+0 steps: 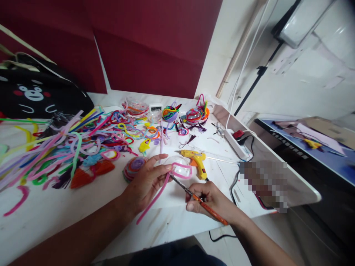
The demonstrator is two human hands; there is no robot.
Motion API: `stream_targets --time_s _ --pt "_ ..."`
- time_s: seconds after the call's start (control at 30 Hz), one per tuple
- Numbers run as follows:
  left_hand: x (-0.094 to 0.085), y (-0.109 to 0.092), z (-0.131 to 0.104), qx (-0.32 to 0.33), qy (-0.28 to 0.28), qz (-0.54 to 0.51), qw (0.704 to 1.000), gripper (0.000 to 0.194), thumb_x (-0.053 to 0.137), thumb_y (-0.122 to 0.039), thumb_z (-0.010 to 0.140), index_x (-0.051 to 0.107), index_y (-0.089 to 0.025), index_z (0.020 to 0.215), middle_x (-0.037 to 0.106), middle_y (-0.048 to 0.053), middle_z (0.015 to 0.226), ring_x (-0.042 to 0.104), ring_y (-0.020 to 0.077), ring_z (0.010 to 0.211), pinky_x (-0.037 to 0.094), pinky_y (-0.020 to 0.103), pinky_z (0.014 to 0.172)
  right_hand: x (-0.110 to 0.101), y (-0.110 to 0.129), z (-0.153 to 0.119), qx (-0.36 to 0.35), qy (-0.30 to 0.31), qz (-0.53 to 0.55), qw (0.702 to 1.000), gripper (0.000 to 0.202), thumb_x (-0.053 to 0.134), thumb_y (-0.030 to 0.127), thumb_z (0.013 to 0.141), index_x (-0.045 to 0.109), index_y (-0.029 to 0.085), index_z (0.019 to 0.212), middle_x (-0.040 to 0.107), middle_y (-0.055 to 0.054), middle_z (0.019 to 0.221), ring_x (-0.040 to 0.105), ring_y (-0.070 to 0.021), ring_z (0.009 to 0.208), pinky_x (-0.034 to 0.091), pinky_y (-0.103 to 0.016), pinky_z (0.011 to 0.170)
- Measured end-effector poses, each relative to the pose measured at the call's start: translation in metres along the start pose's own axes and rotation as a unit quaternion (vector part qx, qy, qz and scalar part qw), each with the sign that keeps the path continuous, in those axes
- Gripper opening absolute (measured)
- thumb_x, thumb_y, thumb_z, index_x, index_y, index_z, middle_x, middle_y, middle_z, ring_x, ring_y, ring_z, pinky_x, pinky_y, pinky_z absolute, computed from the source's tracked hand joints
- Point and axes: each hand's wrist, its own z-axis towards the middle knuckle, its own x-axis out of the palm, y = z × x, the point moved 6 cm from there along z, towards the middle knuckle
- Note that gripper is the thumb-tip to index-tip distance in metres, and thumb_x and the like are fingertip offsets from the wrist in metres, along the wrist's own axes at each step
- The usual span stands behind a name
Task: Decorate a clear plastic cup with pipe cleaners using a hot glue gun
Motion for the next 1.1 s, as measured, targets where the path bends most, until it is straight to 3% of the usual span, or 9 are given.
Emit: stream_targets --time_s 0.4,1.1 --pt "-0.003 0.0059 -0.0005 -0.019 -0.02 0.019 0.999 0.048 0.071 -0.004 0.071 0.054 -0.018 0.114 0.07 0.0 0.07 0.065 0.0104 0.059 0.056 0.021 0.061 0.002 -0.0088 0.0044 -0.016 -0.03 -0.076 0.997 0.048 0.073 0.049 0.078 0.042 0.018 0.059 0.033 0.007 0.057 0.026 -0.0059 0.052 0.019 -0.023 0.046" --pt "-0.0063 0.0083 0.0036 -0.022 -0.014 0.027 0.999 0.056 0.076 -0.008 0.066 0.055 -0.018 0.116 0.069 -0.001 0.069 0.065 0.0119 0.06 0.057 0.024 0.064 0.0023 -0.0063 0.0056 -0.066 -0.029 -0.206 0.976 0.039 0.057 0.044 0.091 0.042 0.019 0.065 0.037 0.006 0.057 0.027 -0.0066 0.051 0.023 -0.023 0.048"
